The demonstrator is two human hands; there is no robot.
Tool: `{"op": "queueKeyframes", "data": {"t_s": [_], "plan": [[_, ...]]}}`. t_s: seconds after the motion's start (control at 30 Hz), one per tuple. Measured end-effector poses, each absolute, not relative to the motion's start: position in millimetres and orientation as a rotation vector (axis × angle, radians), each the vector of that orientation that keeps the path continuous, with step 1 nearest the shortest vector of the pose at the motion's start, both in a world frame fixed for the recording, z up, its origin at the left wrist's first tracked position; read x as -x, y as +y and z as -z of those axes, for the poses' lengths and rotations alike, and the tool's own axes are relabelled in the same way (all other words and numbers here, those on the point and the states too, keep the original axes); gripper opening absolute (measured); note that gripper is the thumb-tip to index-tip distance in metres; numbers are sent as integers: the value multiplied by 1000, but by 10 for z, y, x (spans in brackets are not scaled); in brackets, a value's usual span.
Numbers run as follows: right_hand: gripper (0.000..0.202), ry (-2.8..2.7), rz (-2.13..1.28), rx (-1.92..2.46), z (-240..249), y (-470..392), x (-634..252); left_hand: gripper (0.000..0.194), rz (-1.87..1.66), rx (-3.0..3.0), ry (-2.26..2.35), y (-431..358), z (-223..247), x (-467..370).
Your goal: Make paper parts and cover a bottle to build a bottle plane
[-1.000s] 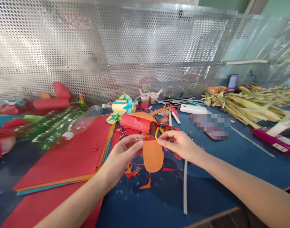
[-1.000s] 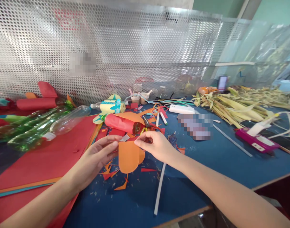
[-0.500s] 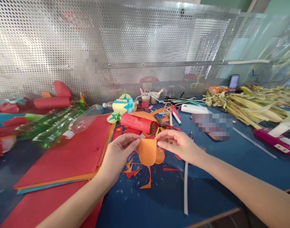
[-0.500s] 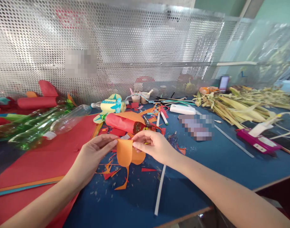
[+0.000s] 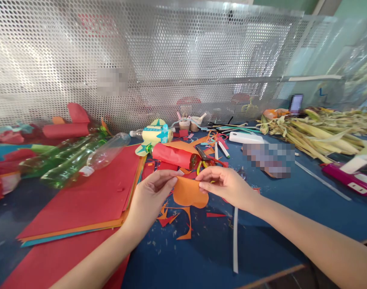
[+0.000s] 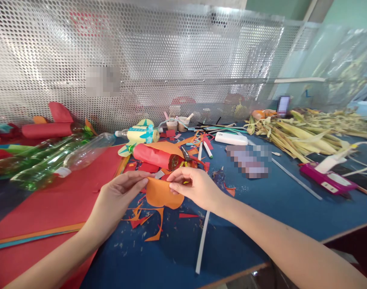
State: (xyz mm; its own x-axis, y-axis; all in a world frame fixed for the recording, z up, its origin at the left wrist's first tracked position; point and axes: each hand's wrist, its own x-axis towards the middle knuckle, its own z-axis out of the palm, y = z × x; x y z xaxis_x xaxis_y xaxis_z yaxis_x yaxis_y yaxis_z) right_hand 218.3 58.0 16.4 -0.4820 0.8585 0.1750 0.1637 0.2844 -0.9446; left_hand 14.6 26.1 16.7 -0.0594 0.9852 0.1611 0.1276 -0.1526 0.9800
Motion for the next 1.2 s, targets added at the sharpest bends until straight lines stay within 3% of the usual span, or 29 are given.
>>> {"op": "queueKeyframes", "data": {"t_s": [0.37,0.53,0.6,0.73,1.03,1.2], "plan": [[10,-1867,-1210,903,-119,548,-2184,15,-1383,-1445,1293,307,-198,-122],[12,-2037,-849,1067,-136,595,-2231,27,-1297,-1568,1569,546,-264,200],[15,-2214,-665,1145,-111,597,-2239,23,-1044,-1757,1714,666,-264,352],[35,-2464,-477,1180,-31,551,-2213,12,-872,-1825,1810,813,-226,537],[33,-2554,-627,1273,-78,478,-2180,29,-683,-2054,2192,861,-172,762],[28,-2588,-517,1105,-16,500,-2189,32,-629,-2267,2220,841,-156,703]]}}
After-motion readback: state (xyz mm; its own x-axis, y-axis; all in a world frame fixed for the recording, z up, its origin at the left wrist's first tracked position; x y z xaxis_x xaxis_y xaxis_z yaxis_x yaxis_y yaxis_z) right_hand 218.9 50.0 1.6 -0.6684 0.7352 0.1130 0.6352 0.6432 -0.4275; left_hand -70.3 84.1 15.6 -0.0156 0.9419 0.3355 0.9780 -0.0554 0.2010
